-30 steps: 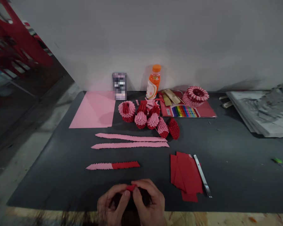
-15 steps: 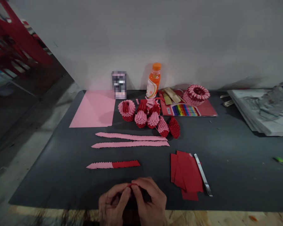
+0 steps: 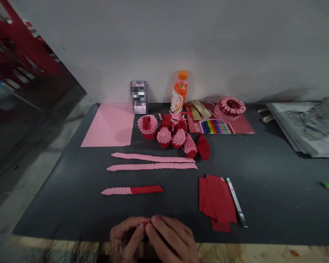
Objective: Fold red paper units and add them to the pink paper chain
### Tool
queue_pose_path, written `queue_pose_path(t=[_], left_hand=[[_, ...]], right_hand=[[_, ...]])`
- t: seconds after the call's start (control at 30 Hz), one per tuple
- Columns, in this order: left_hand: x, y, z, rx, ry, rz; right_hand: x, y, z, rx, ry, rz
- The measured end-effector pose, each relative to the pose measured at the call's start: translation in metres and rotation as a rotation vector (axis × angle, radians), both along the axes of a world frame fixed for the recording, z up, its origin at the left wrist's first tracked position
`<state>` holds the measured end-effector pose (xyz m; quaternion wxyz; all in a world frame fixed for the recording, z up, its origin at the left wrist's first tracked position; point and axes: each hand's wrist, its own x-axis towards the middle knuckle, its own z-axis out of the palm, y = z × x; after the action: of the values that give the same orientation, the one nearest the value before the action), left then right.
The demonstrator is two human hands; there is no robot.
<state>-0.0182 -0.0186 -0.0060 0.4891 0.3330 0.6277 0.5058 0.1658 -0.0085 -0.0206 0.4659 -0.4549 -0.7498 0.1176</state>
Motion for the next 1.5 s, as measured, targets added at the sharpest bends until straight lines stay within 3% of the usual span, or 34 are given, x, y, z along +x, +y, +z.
queue_pose_path(t=[0.13,0.3,0.43,0.57,0.8,0.97,1.13,1.2,1.3,1.4,1.5], left_hand=[[-0.008,-0.004,-0.017,0.022,-0.137,-0.016],[0.000,-0.002,-0.034,-0.002,-0.305,0.015],[0.009,0.001,-0.026,-0.127,-0.379,0.110],[0.012,0.005,-0.010,-0.202,-0.423,0.090],[0.001,0.007,-0.022,0.119,-0.157,-0.154],[0.011,-0.001,-0.016,0.170,-0.013,-0.057],[0.019,-0.012,-0.013,0.238,0.217,0.056],[0.015,-0.013,-0.017,0.358,0.409,0.051],[0.001,-0.012,-0.027,0.596,0.694,-0.075],[-0.011,-0.014,-0.038,0.681,0.789,-0.069],[-0.014,-0.019,-0.049,0.704,0.754,-0.041]], right_hand=[[0.011,0.007,0.005,0.170,-0.243,0.035],[0.016,0.017,0.014,-0.017,-0.180,0.118],[0.006,0.031,0.022,-0.038,0.119,0.063],[-0.003,0.039,0.026,0.006,0.263,0.002],[-0.012,0.028,0.023,-0.110,0.356,0.004],[-0.018,0.023,0.018,-0.150,0.433,-0.029],[-0.019,0.027,0.028,-0.260,0.447,-0.081],[-0.014,0.028,0.031,-0.285,0.432,-0.048],[-0.005,0.030,0.033,-0.339,0.347,0.043],[-0.004,0.031,0.035,-0.306,0.309,0.081],[-0.016,0.032,0.038,-0.241,0.390,0.054]])
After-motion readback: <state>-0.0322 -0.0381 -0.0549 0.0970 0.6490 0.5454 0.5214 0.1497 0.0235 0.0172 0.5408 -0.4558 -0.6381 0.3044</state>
